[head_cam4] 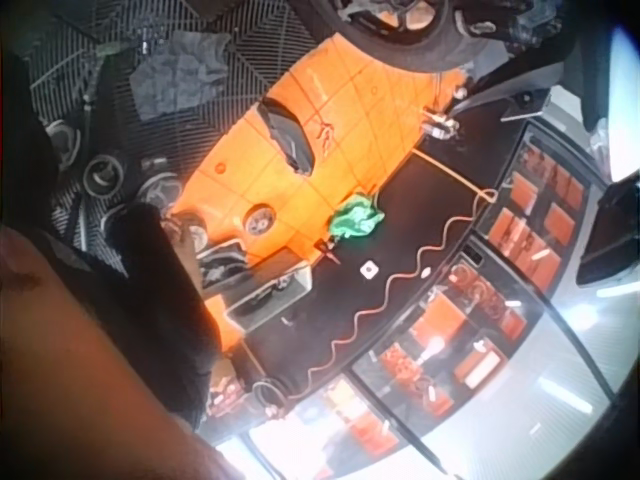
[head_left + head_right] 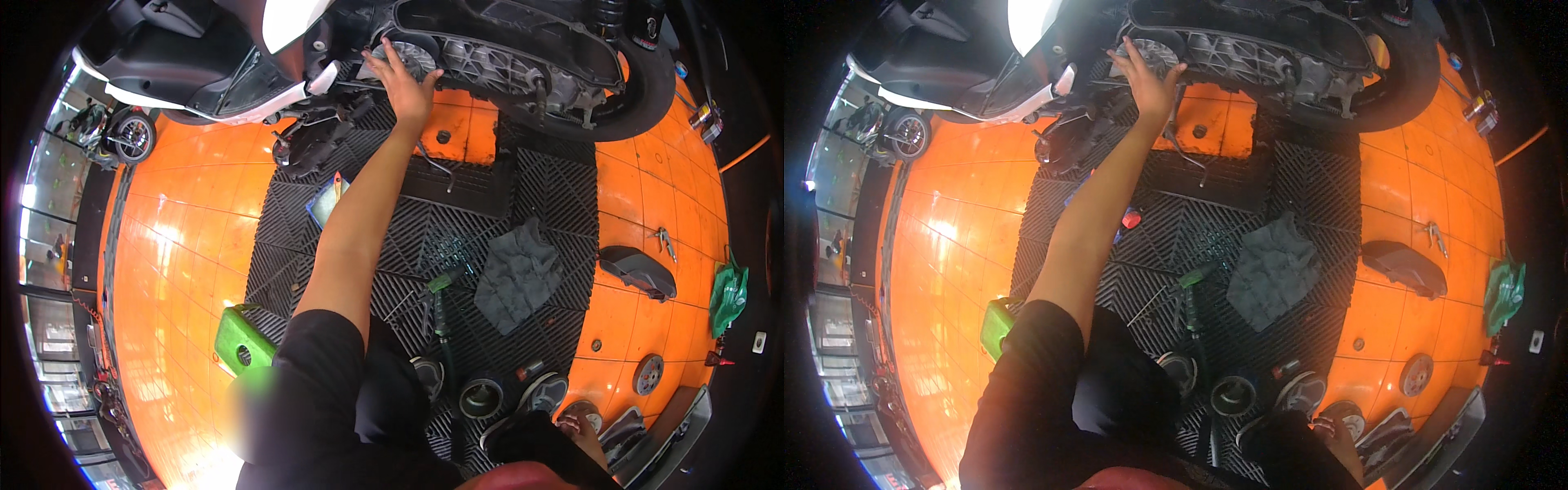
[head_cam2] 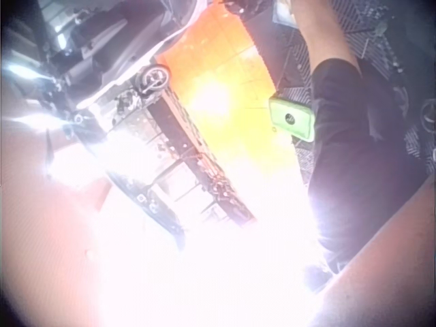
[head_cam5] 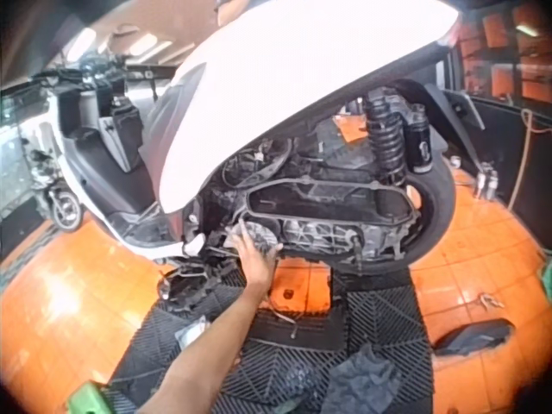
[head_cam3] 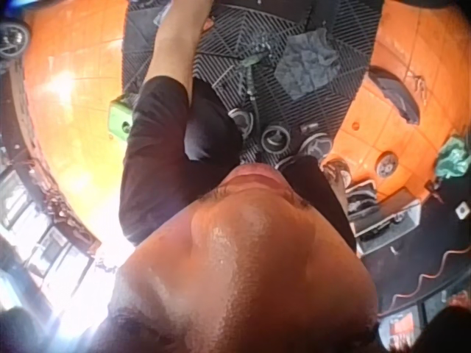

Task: The person sits on the floor of a workshop and assembles a scooter's clutch mechanism. They handle a clutch bell, a clutch plate, and a small metal ring, fitting them together by hand. The person then installs the assembled components into the scooter's engine casing and wipes the area with a cloth.

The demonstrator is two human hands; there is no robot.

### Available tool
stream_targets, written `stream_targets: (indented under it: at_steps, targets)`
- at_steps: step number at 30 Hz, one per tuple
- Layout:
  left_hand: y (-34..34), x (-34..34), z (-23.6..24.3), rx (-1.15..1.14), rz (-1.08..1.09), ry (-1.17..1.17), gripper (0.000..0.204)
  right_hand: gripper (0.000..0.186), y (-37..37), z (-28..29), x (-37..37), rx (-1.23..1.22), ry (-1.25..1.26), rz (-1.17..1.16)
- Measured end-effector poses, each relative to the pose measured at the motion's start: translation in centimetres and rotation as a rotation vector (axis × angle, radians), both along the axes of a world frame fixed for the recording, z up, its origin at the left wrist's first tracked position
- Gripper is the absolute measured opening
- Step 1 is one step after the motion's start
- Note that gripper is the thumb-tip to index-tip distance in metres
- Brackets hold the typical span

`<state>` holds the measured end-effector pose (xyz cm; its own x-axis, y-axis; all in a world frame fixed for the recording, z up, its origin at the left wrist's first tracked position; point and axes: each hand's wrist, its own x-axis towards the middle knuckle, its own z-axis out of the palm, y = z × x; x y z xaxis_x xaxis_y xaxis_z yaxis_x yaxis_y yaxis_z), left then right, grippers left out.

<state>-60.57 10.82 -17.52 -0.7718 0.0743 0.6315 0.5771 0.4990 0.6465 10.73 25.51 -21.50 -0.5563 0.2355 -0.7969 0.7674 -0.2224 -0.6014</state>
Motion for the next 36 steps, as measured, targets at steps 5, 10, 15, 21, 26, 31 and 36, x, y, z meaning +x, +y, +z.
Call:
stream_targets:
  at_steps: [5,10,15,21,26,31,36]
  targets:
    - [0.1,-0.8,-0.4,-0.020,-0.014,0.004,0.120,0.031,-0.5,0.3,-0.9,-0.004,-0.016,0.011]
    - [-0.3,-1.5,-0.2,0.174,-0.107,0.031,0.116,0.031,-0.8,0.0,-0.9,0.039,-0.045,0.026]
    - [2.3,-0.3,0.6,0.409,0.041,-0.150,0.115,0.031,-1.2,-0.6,-0.8,0.072,-0.025,0.005]
    - [2.3,-1.3,0.0,0.464,-0.031,-0.256,0.115,0.038,-0.7,-1.8,1.0,0.050,0.017,-0.039]
    - [2.9,-1.3,0.2,0.481,-0.022,-0.294,0.112,0.034,-0.9,-1.7,1.2,0.012,0.011,-0.077]
    - [2.1,-2.2,-0.4,0.544,-0.053,-0.261,0.114,0.033,-0.9,-1.7,1.2,0.048,-0.025,-0.039]
    - [6.0,2.1,2.1,0.744,0.121,-0.219,0.072,0.032,-1.6,-1.4,0.4,0.068,-0.022,-0.041]
